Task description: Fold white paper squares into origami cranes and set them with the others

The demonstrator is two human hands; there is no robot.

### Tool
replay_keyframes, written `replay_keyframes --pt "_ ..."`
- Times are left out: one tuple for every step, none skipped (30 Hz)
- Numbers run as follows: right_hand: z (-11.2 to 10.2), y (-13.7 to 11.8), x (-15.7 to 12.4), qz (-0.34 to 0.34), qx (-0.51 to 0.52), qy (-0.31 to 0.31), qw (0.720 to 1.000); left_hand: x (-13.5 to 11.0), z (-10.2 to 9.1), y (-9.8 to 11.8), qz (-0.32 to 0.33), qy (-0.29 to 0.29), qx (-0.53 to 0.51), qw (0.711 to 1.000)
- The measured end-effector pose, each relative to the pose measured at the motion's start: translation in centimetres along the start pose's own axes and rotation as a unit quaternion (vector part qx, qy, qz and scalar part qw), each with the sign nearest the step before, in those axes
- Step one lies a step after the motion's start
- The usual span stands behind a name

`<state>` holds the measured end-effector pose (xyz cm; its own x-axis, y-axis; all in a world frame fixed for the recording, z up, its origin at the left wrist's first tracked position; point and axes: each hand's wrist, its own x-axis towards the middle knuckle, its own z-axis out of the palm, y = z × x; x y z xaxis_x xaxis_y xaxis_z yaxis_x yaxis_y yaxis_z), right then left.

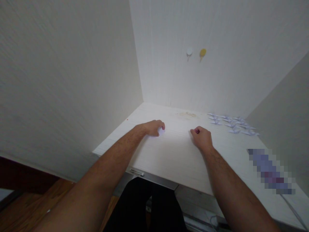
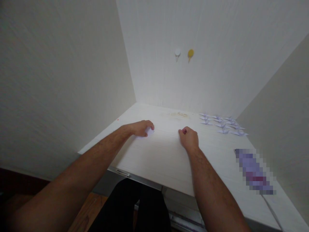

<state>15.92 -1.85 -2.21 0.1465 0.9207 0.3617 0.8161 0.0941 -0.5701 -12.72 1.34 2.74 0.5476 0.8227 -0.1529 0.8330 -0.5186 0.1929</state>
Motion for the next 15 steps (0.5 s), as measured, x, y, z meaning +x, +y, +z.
replay_keyframes --pt "0.0 0.0 0.0 -0.001 -0.001 -0.001 1.0 0.0 0.0 -0.1 0.003 -0.002 0.0 1.0" --pt "0.0 -0.1 0.0 -0.001 -0.002 -0.002 1.0 0.0 0.0 -0.2 0.006 -0.002 -0.001 1.0" --pt "0.0 -0.1 0.0 -0.001 -0.003 -0.003 1.0 0.0 0.0 -0.3 0.01 -0.002 -0.002 1.0" --pt "0.0 -0.2 0.0 0.0 -0.004 -0.003 1.0 0.0 0.1 -0.4 0.013 -0.002 -0.004 1.0" --pt "0.0 -0.2 0.0 0.0 -0.005 -0.003 1.0 0.1 0.1 -0.6 0.017 0.0 -0.008 1.0" --pt "0.0 -0.2 0.0 0.001 -0.005 -0.003 1.0 0.1 0.2 -0.8 0.021 0.003 -0.012 1.0" --pt "0.1 -0.1 0.0 0.003 -0.005 -0.002 1.0 0.2 0.2 -0.9 0.027 0.005 -0.017 0.999" --pt "0.1 -0.1 0.0 0.005 -0.004 -0.002 1.0 0.2 0.3 -1.0 0.033 0.007 -0.021 0.999" --pt "0.2 0.0 0.0 0.008 -0.002 -0.002 1.0 0.2 0.3 -1.1 0.044 0.009 -0.024 0.999" --pt "0.3 0.0 0.0 0.009 -0.001 -0.003 1.0 0.3 0.3 -1.2 0.049 0.009 -0.024 0.998" --pt "0.3 0.1 0.0 0.008 0.0 -0.004 1.0 0.3 0.4 -1.3 0.057 0.006 -0.023 0.998" --pt "0.4 0.1 0.0 0.002 -0.001 -0.005 1.0 0.3 0.4 -1.4 0.067 0.004 -0.022 0.997" --pt "0.4 0.1 0.0 0.001 0.001 0.001 1.0 0.3 0.5 -1.5 0.072 0.01 -0.025 0.997" --pt "0.4 0.1 0.0 -0.002 0.002 -0.002 1.0 0.3 0.6 -1.6 0.074 0.014 -0.028 0.997" --pt "0.3 0.0 -0.1 -0.003 0.004 -0.002 1.0 0.2 0.7 -1.7 0.077 0.022 -0.032 0.996"
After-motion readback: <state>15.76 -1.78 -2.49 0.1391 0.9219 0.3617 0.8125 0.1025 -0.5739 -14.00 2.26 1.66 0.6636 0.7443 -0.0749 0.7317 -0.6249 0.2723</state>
